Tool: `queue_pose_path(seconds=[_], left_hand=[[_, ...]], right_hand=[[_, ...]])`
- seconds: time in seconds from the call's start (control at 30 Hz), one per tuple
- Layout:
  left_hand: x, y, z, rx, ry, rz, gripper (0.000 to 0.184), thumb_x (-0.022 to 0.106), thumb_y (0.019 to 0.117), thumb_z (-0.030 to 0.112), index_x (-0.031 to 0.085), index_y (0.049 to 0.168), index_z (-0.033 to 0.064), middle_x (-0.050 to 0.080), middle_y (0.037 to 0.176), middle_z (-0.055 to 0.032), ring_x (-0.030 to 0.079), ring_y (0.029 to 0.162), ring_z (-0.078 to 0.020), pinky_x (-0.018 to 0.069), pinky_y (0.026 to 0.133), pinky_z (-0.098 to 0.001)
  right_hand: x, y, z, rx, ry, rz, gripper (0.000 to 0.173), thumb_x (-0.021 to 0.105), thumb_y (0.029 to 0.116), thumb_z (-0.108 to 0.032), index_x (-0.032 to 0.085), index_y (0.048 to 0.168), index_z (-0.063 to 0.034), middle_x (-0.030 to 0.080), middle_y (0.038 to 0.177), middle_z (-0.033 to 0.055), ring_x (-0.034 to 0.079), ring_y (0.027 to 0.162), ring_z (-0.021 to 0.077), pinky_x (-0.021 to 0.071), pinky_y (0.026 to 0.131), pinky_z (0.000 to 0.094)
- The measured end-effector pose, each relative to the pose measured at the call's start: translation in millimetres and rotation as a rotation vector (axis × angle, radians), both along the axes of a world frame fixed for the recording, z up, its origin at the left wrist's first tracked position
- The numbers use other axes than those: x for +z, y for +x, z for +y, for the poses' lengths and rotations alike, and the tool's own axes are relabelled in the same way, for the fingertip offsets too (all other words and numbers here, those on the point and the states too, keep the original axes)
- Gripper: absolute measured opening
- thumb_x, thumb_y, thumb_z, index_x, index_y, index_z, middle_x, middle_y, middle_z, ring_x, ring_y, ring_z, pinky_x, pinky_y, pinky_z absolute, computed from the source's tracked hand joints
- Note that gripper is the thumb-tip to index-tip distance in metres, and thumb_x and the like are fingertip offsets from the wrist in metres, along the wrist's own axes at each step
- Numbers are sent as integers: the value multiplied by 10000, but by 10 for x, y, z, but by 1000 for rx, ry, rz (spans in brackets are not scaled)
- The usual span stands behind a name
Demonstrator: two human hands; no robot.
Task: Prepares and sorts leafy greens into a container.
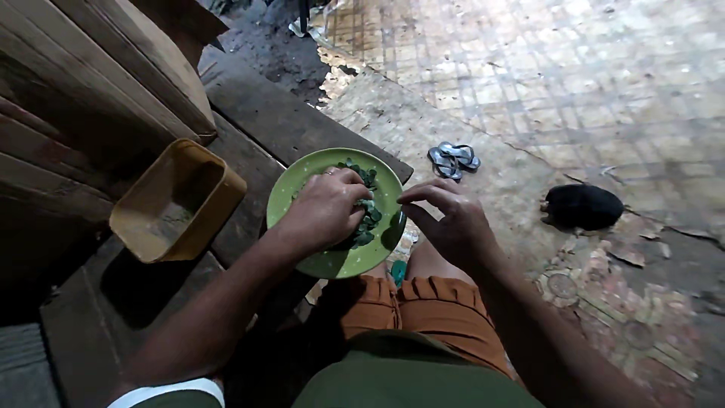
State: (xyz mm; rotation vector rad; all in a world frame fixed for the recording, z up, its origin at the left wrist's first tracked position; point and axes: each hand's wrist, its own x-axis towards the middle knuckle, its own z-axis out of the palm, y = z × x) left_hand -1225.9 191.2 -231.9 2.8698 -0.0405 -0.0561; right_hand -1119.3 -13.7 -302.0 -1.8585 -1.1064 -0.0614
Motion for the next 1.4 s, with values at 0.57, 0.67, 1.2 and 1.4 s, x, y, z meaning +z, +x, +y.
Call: queue_pose_path(seconds=[0.57,0.67,1.2,1.4], left_hand=[[-190,-106,73,84,-27,-176,113,683,953,144,773,991,88,715,1107,-87,647,1089,-308,501,905,-542],[-142,-166,110,111,-86,-183,141,674,963,184,764,1045,113,700,1170,-66,625,1145,-288,483,940,-554],[-73,-277,13,166,-654,-274,71,680,947,61,696,1016,69,697,875,6,652,730,-30,565,670,-195],[12,-398,70,234,-571,-307,124,692,941,99,694,1064,97,708,950,23,678,796,-22,582,698,-194]], right_hand=[[-7,-108,520,59,-33,-317,89,691,933,-168,760,967,-126,737,1041,49,668,1028,258,446,999,524],[40,-86,501,81,-10,-210,102,680,931,-133,762,985,-110,740,1024,58,679,1034,258,450,994,550],[155,-45,358,206,83,286,125,665,965,-199,742,991,-104,691,992,-18,639,967,37,527,869,259],[172,-7,309,175,73,311,112,660,963,-168,736,977,-87,690,985,-4,645,939,35,533,849,246]])
